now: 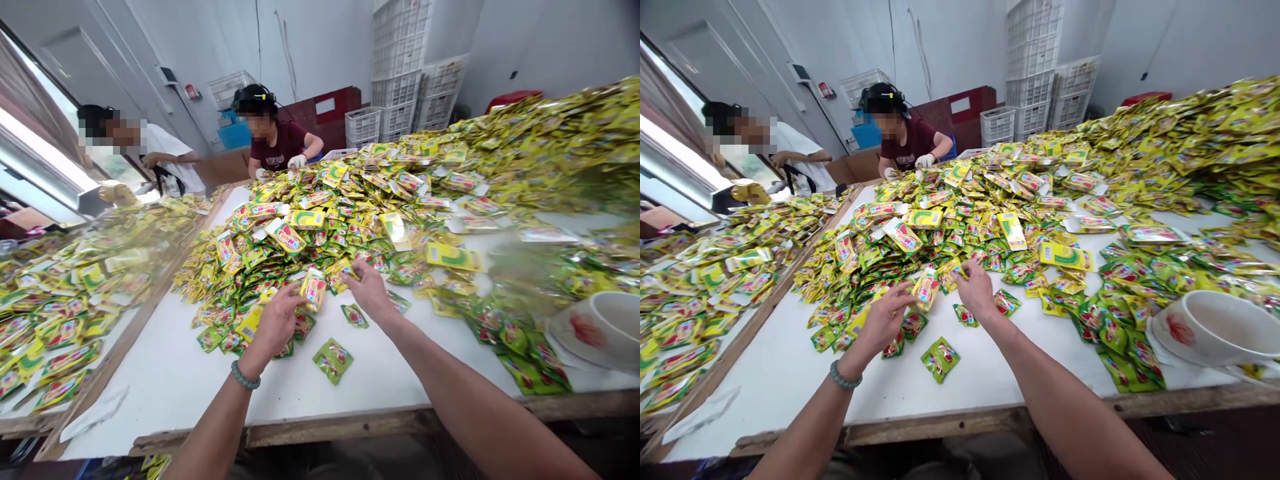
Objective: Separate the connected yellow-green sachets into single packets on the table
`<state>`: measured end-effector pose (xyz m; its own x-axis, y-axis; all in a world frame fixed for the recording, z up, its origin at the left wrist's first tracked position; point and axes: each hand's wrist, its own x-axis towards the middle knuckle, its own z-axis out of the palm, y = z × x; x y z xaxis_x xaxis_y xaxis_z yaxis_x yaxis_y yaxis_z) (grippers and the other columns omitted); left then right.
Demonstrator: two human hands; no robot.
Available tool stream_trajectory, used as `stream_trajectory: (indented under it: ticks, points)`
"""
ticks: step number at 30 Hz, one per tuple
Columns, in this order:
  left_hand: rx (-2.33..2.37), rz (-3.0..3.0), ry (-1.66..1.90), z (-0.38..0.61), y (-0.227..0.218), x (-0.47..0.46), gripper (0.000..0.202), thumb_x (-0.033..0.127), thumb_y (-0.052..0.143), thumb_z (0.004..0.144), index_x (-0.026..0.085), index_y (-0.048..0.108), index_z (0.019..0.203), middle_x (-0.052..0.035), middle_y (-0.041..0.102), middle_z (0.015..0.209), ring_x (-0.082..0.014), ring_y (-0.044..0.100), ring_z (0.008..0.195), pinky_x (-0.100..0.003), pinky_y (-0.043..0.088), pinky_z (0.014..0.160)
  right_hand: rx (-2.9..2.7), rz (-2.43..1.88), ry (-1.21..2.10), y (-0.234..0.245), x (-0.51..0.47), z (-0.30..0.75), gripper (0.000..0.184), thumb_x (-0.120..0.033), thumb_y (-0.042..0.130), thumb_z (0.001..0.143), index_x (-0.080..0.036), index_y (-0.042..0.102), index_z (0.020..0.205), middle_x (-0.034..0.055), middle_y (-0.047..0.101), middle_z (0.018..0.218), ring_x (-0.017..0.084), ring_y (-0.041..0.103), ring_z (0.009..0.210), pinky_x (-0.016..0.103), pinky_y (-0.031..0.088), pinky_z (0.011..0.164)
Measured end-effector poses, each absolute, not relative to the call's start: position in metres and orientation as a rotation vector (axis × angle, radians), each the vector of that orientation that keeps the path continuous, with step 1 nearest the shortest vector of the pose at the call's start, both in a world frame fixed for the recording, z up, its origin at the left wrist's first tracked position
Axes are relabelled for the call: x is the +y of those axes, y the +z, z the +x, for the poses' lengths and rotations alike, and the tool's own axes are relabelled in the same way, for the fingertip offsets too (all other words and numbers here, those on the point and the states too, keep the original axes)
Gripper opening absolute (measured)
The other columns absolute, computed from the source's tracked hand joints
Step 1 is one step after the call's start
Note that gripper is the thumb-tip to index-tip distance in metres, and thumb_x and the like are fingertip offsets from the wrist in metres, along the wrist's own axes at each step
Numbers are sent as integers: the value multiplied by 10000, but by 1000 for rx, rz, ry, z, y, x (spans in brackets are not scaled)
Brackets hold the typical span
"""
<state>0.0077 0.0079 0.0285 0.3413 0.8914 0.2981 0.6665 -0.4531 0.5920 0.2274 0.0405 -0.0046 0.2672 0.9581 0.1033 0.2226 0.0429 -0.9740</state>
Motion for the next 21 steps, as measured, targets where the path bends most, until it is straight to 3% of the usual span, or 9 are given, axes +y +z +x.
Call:
stream_trajectory:
  ticks: [4,8,13,18,21]
  points:
    - [1844,1901,729,15,17,11,265,297,530,839,204,705,1014,-84,740,940,-247,687,823,-354,513,734,-1315,-1566,852,-8,41,220,179,-366,607,704,-224,500,692,-24,521,660,159,463,634,278,339,610]
    - [2141,1947,475,43,21,22,505,582,608,782,158,657,1051,-130,731,900,-300,674,847,-346,459,709,-1250,-1532,797,-10,44,217,188,-361,608,705,-220,485,688,-24,517,660,157,467,638,281,341,616]
    - [1762,1793,642,57,-4,35,556,443,732,717,138,612,1166,-78,713,797,-263,659,741,-318,436,640,-1159,-1361,751,-12,51,227,232,-416,603,732,-222,475,722,-16,515,672,159,465,634,290,377,622]
    - [1311,1312,996,41,-14,32,464,498,763,689,163,634,983,-64,726,912,-189,666,758,-281,494,662,-1127,-1273,754,-12,58,234,266,-447,609,733,-222,468,741,-18,479,685,156,458,653,282,381,621]
    - [1267,1168,1056,37,-5,26,467,496,809,643,161,612,902,-43,729,841,-163,666,698,-264,507,637,-1273,-1257,908,-11,57,236,285,-446,644,697,-219,475,734,-31,456,670,148,438,646,270,362,603]
